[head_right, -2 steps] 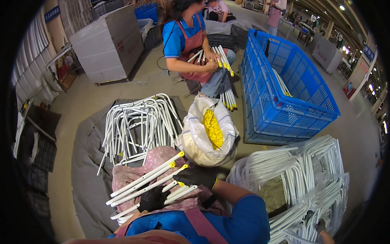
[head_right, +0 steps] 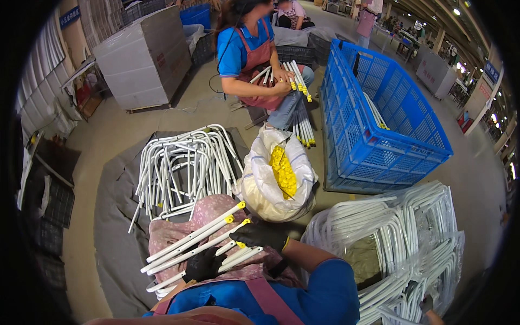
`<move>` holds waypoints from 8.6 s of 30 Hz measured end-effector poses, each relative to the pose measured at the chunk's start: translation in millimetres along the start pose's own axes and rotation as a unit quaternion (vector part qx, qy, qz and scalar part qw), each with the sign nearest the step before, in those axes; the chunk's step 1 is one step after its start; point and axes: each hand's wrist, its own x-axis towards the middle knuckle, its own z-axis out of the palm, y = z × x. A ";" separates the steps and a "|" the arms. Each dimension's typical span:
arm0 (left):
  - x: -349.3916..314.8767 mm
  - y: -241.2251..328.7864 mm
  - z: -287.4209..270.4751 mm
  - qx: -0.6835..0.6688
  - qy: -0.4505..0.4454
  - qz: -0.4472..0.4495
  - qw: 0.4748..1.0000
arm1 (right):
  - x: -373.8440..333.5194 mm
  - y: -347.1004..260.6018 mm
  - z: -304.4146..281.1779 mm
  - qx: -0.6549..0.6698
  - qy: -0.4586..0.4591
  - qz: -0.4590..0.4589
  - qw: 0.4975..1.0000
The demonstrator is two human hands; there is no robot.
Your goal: The person sits on the floor and assembles white metal chair frames by inserting yellow plastic caps into the leg ends. They pick up frames, align the legs, and press the caps into place, then stack the completed frames nearby.
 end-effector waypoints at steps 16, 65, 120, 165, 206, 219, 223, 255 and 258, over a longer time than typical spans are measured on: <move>-0.8 9.9 -31.8 -0.079 -0.067 -0.103 0.989 | 49.2 30.3 0.1 -0.219 0.101 -0.442 0.864; -16.6 -7.4 -1.8 -0.089 -0.120 -0.190 0.970 | 55.4 -24.5 44.3 0.036 -0.165 0.025 0.985; -5.9 24.9 -17.6 -0.032 -0.135 -0.022 0.990 | -40.8 31.7 -79.2 0.161 0.402 0.029 0.901; -6.6 27.8 -44.7 -0.059 -0.070 -0.054 0.994 | -40.3 -16.5 -26.5 -0.151 0.048 -0.137 0.978; -4.2 24.5 -29.4 -0.034 -0.158 -0.115 0.980 | 30.4 117.9 -207.2 -0.133 0.434 0.032 0.890; 24.7 22.4 -25.9 0.050 0.057 -0.001 0.997 | 90.0 229.3 -241.8 -0.586 0.395 0.126 0.696; 21.8 19.1 -25.2 0.069 0.058 0.029 0.995 | 75.4 228.6 -241.2 -0.583 0.395 0.063 0.707; -24.3 55.2 -29.8 0.183 -0.051 -0.055 0.980 | -10.0 96.1 -165.1 0.179 0.490 -0.078 0.850; -24.2 52.8 -28.9 0.129 -0.088 -0.108 0.982 | -10.9 86.8 -138.2 0.187 0.432 -0.041 0.882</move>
